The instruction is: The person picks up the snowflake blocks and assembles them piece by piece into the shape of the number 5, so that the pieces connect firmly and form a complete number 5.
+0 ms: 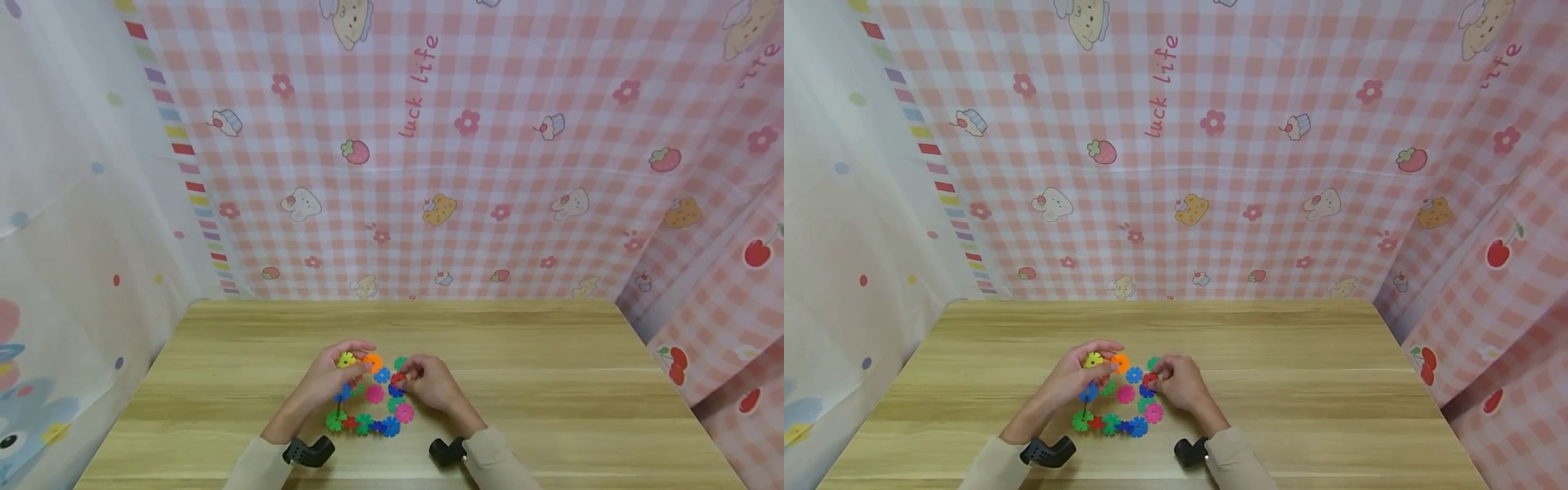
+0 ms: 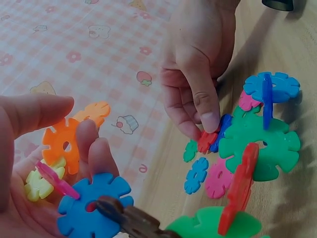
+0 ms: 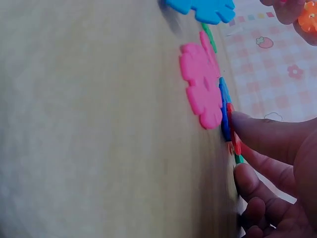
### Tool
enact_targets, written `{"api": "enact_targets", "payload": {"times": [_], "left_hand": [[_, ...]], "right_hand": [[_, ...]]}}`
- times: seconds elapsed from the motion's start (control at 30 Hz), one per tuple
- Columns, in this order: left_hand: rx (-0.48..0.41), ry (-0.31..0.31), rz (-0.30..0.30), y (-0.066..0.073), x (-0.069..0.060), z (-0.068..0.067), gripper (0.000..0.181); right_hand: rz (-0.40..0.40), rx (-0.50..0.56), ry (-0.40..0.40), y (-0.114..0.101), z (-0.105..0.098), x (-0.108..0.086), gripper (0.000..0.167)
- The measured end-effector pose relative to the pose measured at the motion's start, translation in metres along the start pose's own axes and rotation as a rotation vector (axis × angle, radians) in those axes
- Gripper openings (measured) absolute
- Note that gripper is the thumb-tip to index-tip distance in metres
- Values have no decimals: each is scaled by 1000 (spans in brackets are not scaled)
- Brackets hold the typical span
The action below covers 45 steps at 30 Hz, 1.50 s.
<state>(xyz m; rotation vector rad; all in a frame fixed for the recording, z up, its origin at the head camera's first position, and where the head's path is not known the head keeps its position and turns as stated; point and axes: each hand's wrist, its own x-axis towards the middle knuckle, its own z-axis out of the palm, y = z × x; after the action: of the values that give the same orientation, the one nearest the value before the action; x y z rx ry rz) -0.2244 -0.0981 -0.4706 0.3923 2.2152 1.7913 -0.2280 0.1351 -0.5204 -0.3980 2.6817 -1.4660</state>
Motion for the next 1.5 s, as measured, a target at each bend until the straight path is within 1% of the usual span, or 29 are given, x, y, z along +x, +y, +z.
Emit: {"api": "enact_targets", "payload": {"times": [0.1,0.27,0.33,0.5,0.7,0.9,0.97,1.13,1.2,1.33,1.5], "left_hand": [[3,4,-7,-1,1,0,30],[50,27,-3,-1,1,1,28],[65,33,-3,0,1,1,30],[71,33,-4,1,1,1,34],[91,46,8,0,1,2,31],[98,37,18,-3,2,1,30],[88,28,17,-4,3,1,31],[55,3,14,-3,2,1,33],[68,3,23,-2,1,0,33],[95,9,38,0,0,1,33],[63,3,23,1,-1,2,33]], "right_hand": [[20,10,-7,-2,-1,0,14],[36,7,-9,-4,-1,-1,14],[36,5,-1,-5,0,-1,14],[54,29,28,-4,1,-1,16],[54,66,38,-6,1,-2,18],[47,72,31,-4,1,-2,16],[44,71,28,-4,0,-2,15],[39,67,23,-3,0,-2,14],[46,69,21,-3,0,-1,14],[68,95,12,-4,-3,-2,15],[75,143,14,-9,-11,-4,19]]}}
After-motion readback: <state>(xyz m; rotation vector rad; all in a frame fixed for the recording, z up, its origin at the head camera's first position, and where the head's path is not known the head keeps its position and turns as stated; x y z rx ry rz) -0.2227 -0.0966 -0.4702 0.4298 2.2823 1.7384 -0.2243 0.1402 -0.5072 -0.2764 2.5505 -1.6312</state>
